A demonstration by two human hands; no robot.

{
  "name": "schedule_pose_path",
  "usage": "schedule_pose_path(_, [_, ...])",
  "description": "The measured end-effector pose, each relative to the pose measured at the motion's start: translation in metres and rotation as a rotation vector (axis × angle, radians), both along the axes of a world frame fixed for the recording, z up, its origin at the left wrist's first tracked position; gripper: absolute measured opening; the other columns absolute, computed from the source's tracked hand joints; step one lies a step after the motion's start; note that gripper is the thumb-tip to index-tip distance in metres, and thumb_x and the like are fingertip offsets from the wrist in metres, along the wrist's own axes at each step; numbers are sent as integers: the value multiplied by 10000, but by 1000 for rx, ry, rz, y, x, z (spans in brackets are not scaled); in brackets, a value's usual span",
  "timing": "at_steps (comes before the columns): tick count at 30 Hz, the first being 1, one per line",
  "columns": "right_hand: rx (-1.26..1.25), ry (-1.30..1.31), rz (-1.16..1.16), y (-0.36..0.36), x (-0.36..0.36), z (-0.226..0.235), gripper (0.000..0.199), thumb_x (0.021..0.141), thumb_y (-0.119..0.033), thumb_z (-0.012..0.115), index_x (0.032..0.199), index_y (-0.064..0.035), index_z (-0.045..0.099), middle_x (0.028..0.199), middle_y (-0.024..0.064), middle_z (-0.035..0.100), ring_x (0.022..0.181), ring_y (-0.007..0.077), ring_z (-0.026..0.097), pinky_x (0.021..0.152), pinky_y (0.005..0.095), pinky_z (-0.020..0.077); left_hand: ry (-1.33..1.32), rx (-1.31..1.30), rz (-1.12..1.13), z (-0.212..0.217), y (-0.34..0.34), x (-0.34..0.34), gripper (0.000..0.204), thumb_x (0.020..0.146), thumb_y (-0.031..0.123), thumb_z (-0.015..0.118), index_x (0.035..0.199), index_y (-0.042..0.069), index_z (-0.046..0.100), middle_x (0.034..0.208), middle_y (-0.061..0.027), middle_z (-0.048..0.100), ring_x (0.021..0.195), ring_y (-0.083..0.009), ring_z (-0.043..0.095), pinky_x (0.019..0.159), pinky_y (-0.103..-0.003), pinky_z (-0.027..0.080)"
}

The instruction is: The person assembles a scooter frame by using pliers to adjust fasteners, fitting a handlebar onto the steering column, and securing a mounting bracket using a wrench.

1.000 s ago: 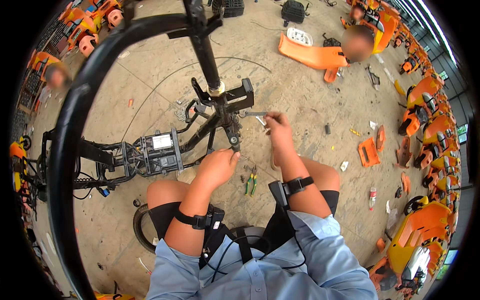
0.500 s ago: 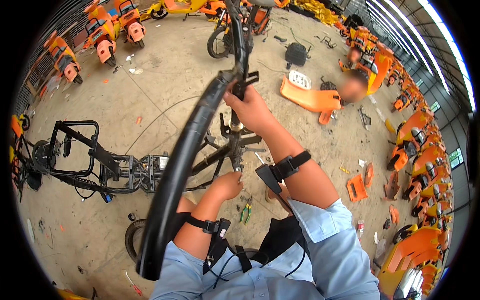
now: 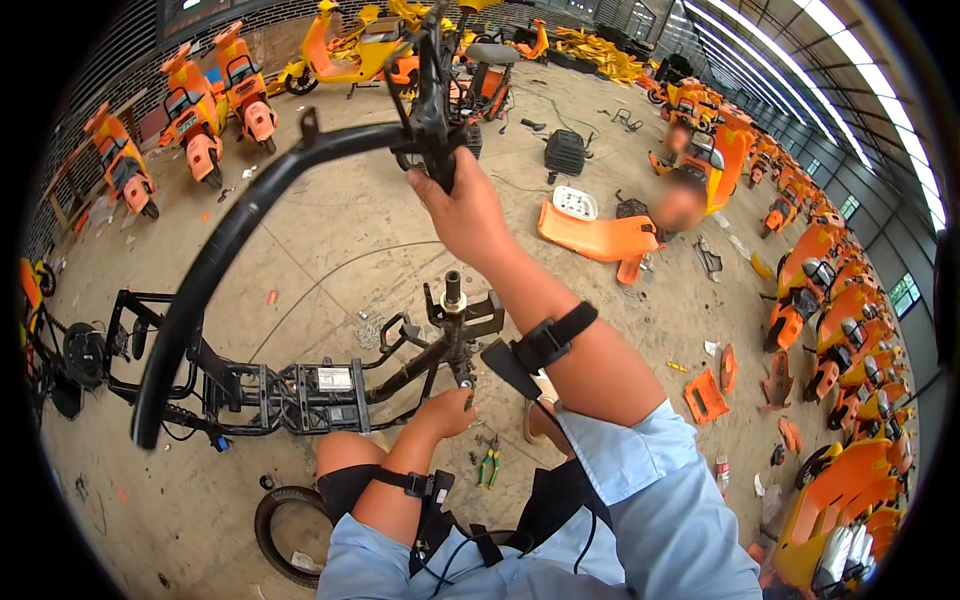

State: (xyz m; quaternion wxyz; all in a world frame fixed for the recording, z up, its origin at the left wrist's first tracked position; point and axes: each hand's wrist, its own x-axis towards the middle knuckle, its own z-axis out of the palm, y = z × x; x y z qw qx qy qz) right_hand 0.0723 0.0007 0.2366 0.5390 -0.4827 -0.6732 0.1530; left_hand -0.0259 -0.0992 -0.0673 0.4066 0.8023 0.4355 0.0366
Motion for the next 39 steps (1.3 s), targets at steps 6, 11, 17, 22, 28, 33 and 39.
schedule_pose_path(6, [-33,-6,-206,-31,19,2,390,894,-301,724,1051,9,547,825,185,628,746,329,607,683,420,471,-38,23,3,4,-5,2,461,929,346,619,1268,33,589,1146,-202,676,1055,-389,637,876,-454,509])
schedule_pose_path(11, [-42,378,-165,-31,77,-62,190,942,-186,685,990,-71,542,716,-34,493,591,85,459,528,259,374,-60,15,4,2,-7,3,453,929,321,617,1279,34,594,1143,-198,683,1053,-380,646,878,-447,514])
schedule_pose_path(17, [-355,885,-286,-78,152,-87,226,918,-245,702,890,-99,531,661,15,509,520,148,493,495,340,414,-119,54,15,5,-18,2,410,914,312,624,1202,21,641,1124,-195,684,1044,-368,650,882,-441,516])
schedule_pose_path(22, [-489,1121,-98,-130,207,-115,277,941,-272,624,765,-155,444,617,-38,377,531,108,404,524,281,379,-62,33,-53,14,-29,9,462,925,332,596,1271,26,598,1165,-211,678,1082,-386,641,919,-455,510])
schedule_pose_path(28, [-565,1178,288,-202,209,-130,284,954,-290,558,741,-143,441,561,-35,352,454,103,327,465,283,318,-311,94,66,57,-54,21,515,955,243,611,1397,21,466,1191,-184,649,1032,-329,649,859,-413,513])
schedule_pose_path(33, [-700,1154,529,-245,175,-151,253,932,-255,585,759,-110,469,574,11,412,461,130,391,484,316,362,-802,114,290,65,-57,26,505,983,193,609,1422,21,431,1245,-140,616,1040,-221,631,849,-335,517])
schedule_pose_path(39, [-929,1047,657,-255,130,-194,259,877,-150,631,1064,24,592,590,53,484,462,165,464,494,317,397,-1246,-138,142,80,-75,19,709,1002,345,590,1539,46,237,1431,-162,464,1235,-260,510,997,-370,438])
